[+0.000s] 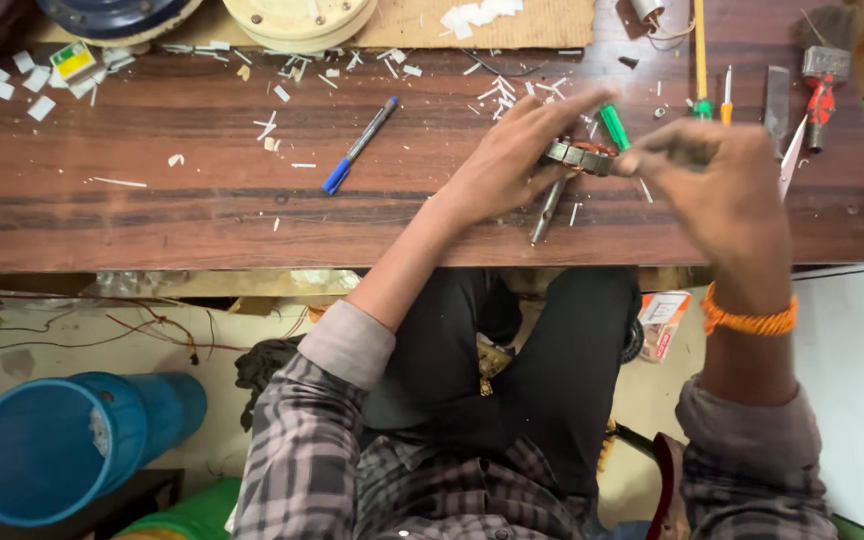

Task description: The person sits at a workbench assembling a small motor armature, holding the wound component and fitting parts onto it by hand. They use a screwdriver to work on the assembly and pick up small parts and wires from the bench as they build the unit.

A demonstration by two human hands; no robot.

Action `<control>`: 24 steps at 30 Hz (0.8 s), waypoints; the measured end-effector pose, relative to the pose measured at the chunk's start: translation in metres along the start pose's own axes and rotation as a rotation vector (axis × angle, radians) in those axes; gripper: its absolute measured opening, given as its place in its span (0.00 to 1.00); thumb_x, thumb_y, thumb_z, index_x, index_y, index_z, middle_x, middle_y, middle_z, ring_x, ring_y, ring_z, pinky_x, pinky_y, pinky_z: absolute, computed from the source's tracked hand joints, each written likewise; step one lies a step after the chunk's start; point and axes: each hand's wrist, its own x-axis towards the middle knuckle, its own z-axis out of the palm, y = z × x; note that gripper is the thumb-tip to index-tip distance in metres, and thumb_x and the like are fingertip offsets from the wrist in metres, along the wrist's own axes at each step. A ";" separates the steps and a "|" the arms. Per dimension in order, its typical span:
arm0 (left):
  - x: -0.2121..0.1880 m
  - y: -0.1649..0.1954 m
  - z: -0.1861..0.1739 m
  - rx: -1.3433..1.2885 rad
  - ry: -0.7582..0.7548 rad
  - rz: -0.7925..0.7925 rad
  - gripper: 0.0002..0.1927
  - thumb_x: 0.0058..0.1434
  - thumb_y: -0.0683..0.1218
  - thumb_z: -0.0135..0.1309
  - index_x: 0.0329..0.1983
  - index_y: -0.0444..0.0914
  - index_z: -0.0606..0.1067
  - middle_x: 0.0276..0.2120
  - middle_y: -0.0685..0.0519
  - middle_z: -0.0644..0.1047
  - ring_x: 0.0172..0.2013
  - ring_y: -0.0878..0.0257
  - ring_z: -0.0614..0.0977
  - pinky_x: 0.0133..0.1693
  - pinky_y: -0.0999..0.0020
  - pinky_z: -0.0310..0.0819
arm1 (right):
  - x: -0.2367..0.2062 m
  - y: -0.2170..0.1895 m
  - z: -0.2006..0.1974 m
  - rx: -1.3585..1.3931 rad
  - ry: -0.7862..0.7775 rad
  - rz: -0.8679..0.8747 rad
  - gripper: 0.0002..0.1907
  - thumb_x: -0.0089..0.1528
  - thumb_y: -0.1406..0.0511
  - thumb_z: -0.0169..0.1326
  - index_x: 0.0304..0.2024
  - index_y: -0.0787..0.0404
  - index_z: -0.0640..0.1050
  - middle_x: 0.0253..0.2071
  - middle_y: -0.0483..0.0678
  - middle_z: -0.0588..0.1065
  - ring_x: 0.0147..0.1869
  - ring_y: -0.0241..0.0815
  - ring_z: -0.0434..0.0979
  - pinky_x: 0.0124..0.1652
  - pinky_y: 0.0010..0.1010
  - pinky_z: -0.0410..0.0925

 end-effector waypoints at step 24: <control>-0.026 -0.005 -0.002 0.716 -0.013 0.576 0.12 0.63 0.49 0.57 0.49 0.47 0.78 0.61 0.60 0.72 0.51 0.62 0.74 0.51 0.65 0.71 | -0.079 0.037 0.071 -0.039 0.311 -0.077 0.04 0.64 0.71 0.64 0.40 0.66 0.82 0.23 0.46 0.70 0.26 0.30 0.61 0.27 0.27 0.56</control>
